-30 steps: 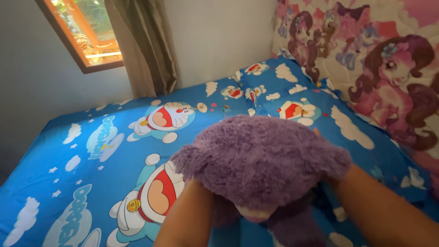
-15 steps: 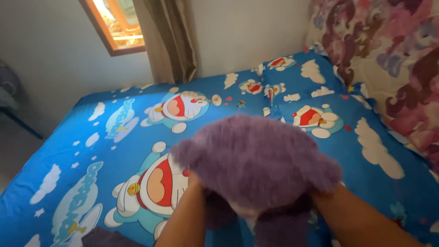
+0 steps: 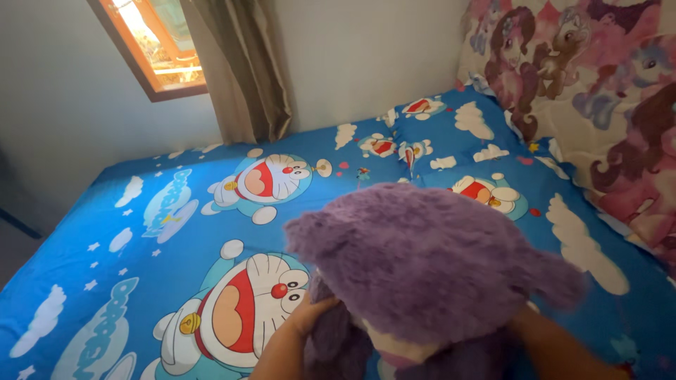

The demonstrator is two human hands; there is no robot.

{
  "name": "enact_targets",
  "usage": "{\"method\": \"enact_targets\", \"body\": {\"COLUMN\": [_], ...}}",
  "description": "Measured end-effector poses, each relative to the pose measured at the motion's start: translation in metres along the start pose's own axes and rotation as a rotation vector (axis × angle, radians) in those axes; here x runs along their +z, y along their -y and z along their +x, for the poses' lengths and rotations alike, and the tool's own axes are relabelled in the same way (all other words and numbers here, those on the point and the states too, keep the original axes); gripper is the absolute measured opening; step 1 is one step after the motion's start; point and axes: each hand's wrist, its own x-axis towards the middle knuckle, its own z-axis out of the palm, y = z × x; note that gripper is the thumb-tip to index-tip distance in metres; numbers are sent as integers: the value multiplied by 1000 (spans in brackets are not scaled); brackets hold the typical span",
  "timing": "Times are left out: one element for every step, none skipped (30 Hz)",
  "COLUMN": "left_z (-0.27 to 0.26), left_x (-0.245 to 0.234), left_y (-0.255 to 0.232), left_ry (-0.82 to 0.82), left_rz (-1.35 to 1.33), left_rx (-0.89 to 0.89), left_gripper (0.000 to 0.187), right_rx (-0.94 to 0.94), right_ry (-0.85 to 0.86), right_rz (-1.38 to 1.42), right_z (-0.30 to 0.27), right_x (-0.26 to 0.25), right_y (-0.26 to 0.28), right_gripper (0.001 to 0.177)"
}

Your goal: The person smooths a blue pillowcase on a pillow, then places the pillow on a bed. They then pick up a large purple teddy bear, pat it, and place it upright on the bed.

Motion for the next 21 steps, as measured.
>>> {"method": "enact_targets", "body": {"left_z": [-6, -10, -11, -12, -10, -11, -14, -19, -25, -30, -35, -41, -47, -52, -59, -66, -75, -81, -86, -91, -97], "left_x": [6, 18, 35, 49, 60, 70, 77, 80, 82, 84, 85, 84, 83, 80, 78, 76, 73, 70, 67, 63, 57], "left_y": [-5, -6, -6, -8, -13, -19, -25, -34, -44, -57, -72, -88, -106, -126, -148, -171, -193, -215, -234, -247, -254], "left_ry": [69, 30, -10, -51, 40, 132, 226, 181, 135, 88, 44, 1, -41, 6, 52, 26, -6, -21, -38, -55, -61], "left_rz": [-112, -111, -106, -101, -112, -122, -138, -174, -206, -238, -234, -231, -228, -247, -266, -227, -191, -225, -261, -297, -275], "left_rx": [-105, -163, -219, -274, -145, -16, 109, 67, 23, -20, 37, 95, 156, 198, 241, 304, 365, 337, 312, 287, 322], "left_gripper": [74, 71, 69, 66, 65, 65, 64, 65, 65, 65, 69, 74, 79, 78, 78, 78, 79, 75, 71, 68, 66], "right_rx": [8, 23, 16, 25, 21, 7, -17, -50, -100, -140, -200, -213, -228, -244, -262, -281, -295, -296, -297, -299, -309], "right_ry": [-5, -15, -12, -16, -18, -15, -5, 7, 35, 58, 90, 88, 86, 84, 121, 158, 200, 202, 206, 209, 229], "right_rz": [5, 14, 11, 15, 26, 32, 22, 9, -32, -74, -140, -123, -107, -91, -24, 42, 105, 139, 170, 202, 212], "right_z": [-4, -12, -14, -25, -30, -35, -41, -46, -50, -57, -65, -76, -88, -101, -114, -127, -139, -146, -150, -153, -154], "right_x": [0, 0, 2, 3, 7, 13, 17, 24, 32, 41, 48, 59, 71, 84, 96, 107, 120, 131, 140, 150, 161], "right_y": [-5, -13, -12, -19, -16, -13, -6, 5, 20, 36, 56, 75, 96, 118, 140, 161, 181, 200, 216, 225, 227], "right_gripper": [57, 58, 58, 59, 59, 60, 60, 61, 62, 62, 67, 70, 74, 78, 83, 89, 95, 98, 102, 106, 105]}}
